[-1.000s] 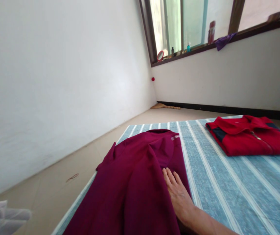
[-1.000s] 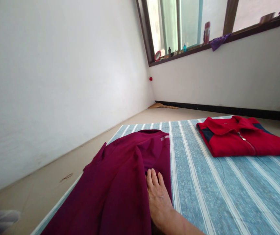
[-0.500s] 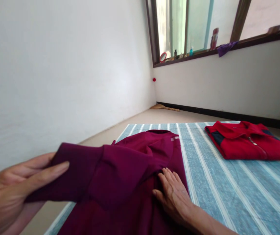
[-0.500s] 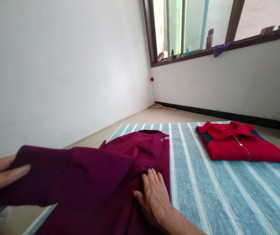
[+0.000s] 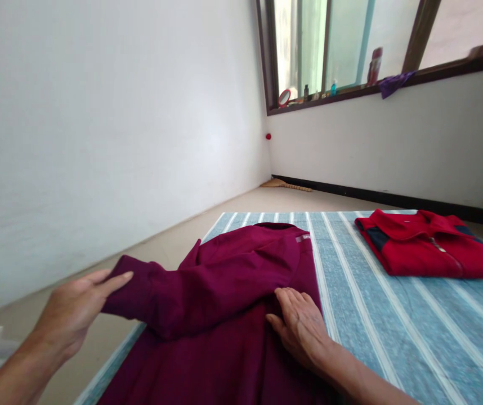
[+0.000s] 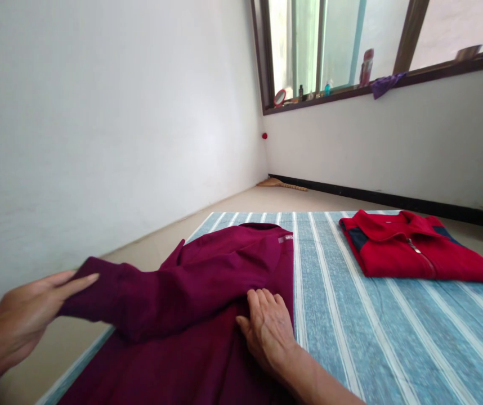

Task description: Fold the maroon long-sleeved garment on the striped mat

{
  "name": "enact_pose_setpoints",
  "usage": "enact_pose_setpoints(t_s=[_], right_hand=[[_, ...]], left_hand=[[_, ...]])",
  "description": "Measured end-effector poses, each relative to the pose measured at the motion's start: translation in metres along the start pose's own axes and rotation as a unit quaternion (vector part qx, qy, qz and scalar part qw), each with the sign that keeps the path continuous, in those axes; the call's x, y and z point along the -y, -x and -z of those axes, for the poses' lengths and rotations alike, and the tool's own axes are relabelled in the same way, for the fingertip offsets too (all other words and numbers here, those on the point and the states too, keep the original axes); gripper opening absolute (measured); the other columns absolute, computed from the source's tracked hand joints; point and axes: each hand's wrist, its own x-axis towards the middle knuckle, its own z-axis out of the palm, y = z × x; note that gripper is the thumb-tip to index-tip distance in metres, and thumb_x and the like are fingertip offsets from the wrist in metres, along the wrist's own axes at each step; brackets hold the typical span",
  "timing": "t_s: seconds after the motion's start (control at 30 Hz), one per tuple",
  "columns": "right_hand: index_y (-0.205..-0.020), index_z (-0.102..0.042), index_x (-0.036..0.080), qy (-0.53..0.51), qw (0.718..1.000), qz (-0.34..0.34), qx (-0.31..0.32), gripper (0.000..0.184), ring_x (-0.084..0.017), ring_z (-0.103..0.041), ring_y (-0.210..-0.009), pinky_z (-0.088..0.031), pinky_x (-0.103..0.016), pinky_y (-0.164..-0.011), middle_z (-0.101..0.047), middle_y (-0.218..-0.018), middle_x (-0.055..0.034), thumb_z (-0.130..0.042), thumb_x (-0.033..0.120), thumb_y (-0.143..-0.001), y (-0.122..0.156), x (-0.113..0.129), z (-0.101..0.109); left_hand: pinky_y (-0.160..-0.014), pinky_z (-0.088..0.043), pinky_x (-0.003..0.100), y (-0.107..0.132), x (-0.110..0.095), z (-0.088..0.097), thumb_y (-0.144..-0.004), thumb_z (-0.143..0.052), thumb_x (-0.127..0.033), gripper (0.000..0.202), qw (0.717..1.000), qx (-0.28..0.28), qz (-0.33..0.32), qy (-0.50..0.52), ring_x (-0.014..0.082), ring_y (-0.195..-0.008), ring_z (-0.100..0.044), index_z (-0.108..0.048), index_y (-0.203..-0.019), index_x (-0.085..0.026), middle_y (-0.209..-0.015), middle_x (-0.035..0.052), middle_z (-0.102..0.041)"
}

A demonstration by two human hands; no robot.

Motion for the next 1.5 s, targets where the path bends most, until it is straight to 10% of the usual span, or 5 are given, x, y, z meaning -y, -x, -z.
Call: enact_pose_setpoints(t_s=[0.17,0.37,0.6,0.97,1.5], right_hand=[[-0.096,-0.058,0.022,-0.026,0.998,-0.01,0.056,0.01,-0.022,-0.058,-0.09,-0.04,-0.035,-0.078,-0.065,-0.097,-0.0043,-0.055,0.026,-0.088,-0.012,-0.001,0.019],[-0.099,-0.058,0.022,-0.027,0.998,0.001,0.061,0.011,-0.02,-0.057,-0.092,-0.037,-0.032,-0.078,-0.065,-0.096,-0.0031,-0.053,0.024,-0.089,-0.014,-0.005,0.018],[-0.094,-0.058,0.023,0.006,0.999,0.014,0.047,0.008,-0.02,-0.056,-0.088,-0.035,-0.032,-0.075,-0.063,-0.092,-0.0026,-0.051,0.023,-0.089,-0.013,-0.008,0.014],[-0.099,-0.058,0.022,-0.005,0.999,0.018,0.048,0.012,-0.02,-0.055,-0.092,-0.035,-0.033,-0.078,-0.063,-0.095,-0.0036,-0.051,0.023,-0.089,-0.012,-0.008,0.014],[-0.105,-0.056,0.023,0.005,0.999,0.024,0.041,0.017,-0.02,-0.054,-0.09,-0.034,-0.033,-0.076,-0.063,-0.094,-0.003,-0.051,0.021,-0.089,-0.011,-0.008,0.014]], left_hand=[[-0.08,-0.056,0.031,0.043,-0.021,-0.048,-0.082,-0.047,-0.039,0.041,0.987,0.02,-0.148,-0.057,0.0237,-0.09,-0.069,-0.058,-0.116,-0.02,-0.1,0.005,-0.072],[-0.102,-0.04,0.042,0.085,-0.078,-0.106,-0.081,-0.043,-0.01,0.049,0.889,0.032,-0.424,-0.172,0.0256,-0.127,-0.046,-0.049,-0.129,-0.021,-0.138,0.0114,-0.05],[-0.101,-0.038,0.045,0.067,-0.109,-0.138,-0.08,-0.046,-0.009,0.028,0.881,0.157,-0.394,-0.209,0.0276,-0.118,-0.052,-0.06,-0.104,-0.015,-0.125,0.0144,-0.058],[-0.073,-0.043,0.024,0.009,-0.115,-0.134,-0.084,-0.039,-0.017,0.02,0.869,0.359,-0.333,-0.077,0.0148,-0.072,-0.057,-0.053,-0.069,-0.018,-0.076,0.002,-0.061],[-0.079,-0.046,0.031,0.049,-0.119,-0.145,-0.08,-0.051,-0.016,0.022,0.878,0.261,-0.333,-0.226,0.0209,-0.091,-0.059,-0.046,-0.102,-0.019,-0.098,0.0062,-0.058]])
